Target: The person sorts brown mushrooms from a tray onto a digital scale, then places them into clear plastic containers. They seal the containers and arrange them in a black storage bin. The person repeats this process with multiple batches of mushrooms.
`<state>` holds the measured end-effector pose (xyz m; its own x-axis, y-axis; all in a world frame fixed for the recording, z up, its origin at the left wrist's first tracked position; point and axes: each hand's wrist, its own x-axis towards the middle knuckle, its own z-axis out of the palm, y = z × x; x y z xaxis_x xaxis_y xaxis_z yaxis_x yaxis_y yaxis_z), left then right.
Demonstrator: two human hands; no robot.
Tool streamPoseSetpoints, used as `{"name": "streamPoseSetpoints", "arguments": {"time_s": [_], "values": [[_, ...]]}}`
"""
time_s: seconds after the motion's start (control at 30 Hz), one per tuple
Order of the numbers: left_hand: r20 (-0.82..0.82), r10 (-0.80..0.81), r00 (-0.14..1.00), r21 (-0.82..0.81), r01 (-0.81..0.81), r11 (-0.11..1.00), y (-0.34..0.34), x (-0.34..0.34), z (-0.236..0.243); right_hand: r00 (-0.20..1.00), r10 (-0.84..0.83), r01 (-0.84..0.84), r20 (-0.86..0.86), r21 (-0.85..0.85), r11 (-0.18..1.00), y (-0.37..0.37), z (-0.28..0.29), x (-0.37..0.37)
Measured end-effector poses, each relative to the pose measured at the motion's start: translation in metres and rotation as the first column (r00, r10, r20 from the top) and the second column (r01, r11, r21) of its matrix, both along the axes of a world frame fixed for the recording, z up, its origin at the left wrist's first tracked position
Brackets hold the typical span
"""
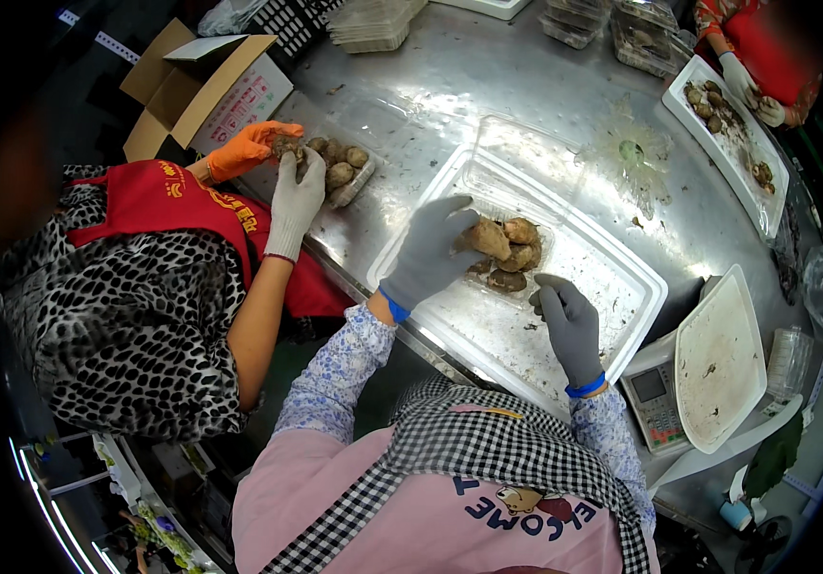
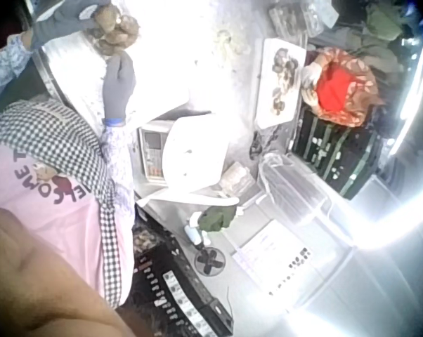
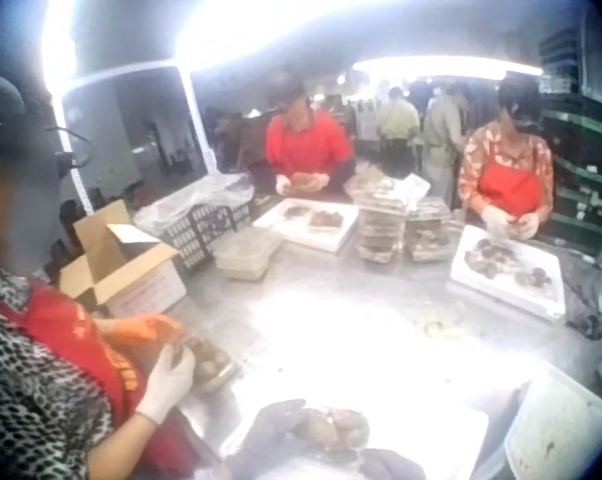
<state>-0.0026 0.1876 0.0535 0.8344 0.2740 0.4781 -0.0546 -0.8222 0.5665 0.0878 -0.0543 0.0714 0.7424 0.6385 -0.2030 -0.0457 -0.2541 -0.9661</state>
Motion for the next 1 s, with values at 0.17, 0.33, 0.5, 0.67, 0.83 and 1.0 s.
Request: {"name": "streamPoseSetpoints", "arguments": {"time_s": [0.17, 0.33, 0.5, 0.67, 0.83, 1.0], "values": [[0.096, -0.123, 0.988, -0.340, 0.149, 0.929, -0.037, -0.019, 0.003, 0.913, 0.139, -0.088, -0.383, 0.149, 0.985, 0.017, 0.027, -0.005], [-0.004, -0.135, 0.991, -0.548, 0.110, 0.829, -0.062, -0.042, 0.008, 0.985, 0.041, -0.018, -0.167, 0.136, 0.991, 0.014, 0.030, -0.026], [-0.025, -0.295, 0.955, -0.867, 0.126, 0.481, -0.070, -0.051, 0.018, 1.000, -0.012, 0.007, 0.028, 0.184, 0.983, 0.004, 0.024, -0.039], [0.010, -0.290, 0.957, -0.922, 0.121, 0.368, -0.079, -0.051, 0.020, 1.000, -0.021, 0.018, 0.013, 0.187, 0.982, -0.003, 0.015, -0.042], [0.025, -0.295, 0.955, -0.954, 0.111, 0.277, -0.086, -0.052, 0.009, 0.999, -0.038, 0.043, -0.027, 0.244, 0.969, -0.006, 0.015, -0.047], [0.062, -0.274, 0.960, -0.964, 0.129, 0.234, -0.091, -0.056, 0.013, 0.991, -0.010, -0.022, 0.133, 0.235, 0.972, -0.011, 0.007, -0.046]]}}
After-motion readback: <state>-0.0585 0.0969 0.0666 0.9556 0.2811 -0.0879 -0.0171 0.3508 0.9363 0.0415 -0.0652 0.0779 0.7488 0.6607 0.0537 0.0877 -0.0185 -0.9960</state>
